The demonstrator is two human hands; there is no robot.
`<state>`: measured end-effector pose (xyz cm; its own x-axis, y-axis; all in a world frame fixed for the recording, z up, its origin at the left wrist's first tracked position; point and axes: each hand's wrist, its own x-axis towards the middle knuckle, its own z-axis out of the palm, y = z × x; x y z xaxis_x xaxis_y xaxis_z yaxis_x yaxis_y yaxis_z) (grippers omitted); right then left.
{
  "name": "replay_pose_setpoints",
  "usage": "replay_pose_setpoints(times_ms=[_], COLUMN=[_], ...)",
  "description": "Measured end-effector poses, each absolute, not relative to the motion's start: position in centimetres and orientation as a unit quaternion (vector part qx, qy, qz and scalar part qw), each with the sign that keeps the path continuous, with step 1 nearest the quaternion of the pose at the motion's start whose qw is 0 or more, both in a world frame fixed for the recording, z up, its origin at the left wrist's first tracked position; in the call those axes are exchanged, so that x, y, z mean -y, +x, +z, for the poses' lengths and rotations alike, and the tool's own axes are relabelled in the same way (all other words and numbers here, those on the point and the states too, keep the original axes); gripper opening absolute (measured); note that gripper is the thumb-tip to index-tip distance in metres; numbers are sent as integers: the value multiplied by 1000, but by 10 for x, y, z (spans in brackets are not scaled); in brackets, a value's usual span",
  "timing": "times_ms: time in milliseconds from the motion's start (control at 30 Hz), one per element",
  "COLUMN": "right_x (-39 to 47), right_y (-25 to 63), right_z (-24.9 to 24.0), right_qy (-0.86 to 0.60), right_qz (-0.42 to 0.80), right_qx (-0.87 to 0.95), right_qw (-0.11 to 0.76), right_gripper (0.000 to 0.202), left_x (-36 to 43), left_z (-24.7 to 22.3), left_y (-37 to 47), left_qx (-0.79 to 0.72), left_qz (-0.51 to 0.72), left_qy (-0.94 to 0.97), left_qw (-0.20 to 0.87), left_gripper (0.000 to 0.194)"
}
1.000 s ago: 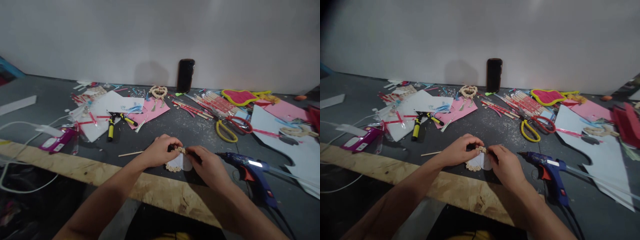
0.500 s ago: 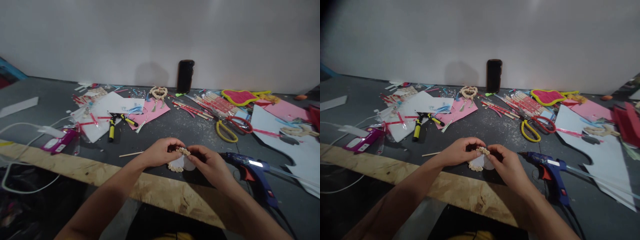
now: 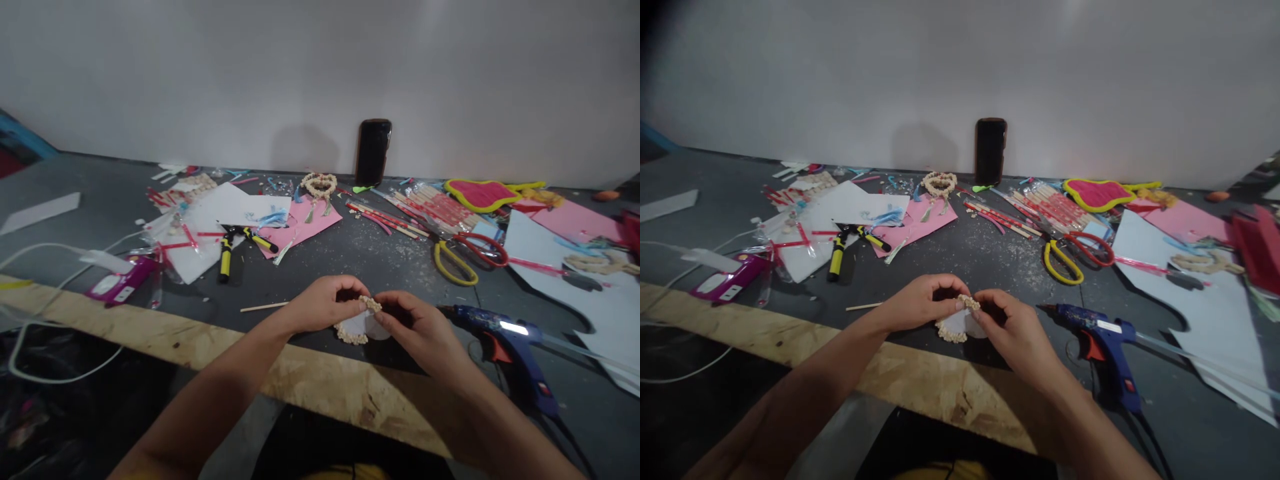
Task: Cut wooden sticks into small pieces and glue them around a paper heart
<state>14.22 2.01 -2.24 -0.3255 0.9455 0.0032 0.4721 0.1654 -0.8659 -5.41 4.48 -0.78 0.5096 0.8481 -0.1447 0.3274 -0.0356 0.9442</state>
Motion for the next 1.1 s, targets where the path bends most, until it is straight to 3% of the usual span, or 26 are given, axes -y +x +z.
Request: replay_pose_setpoints(times_ms=[1100], right_x=[-22], right_y=[145], right_z=[-23], right_qy=[-522], right_qz=[387], right_qx=[702], right_qw=[292], right_gripper=[26], left_x=[-48], left_z=[-14], left_y=[-55], left_qx=[-432], left_qz=[257], left_qy=[645], left_qw=[576], left_gripper=[22])
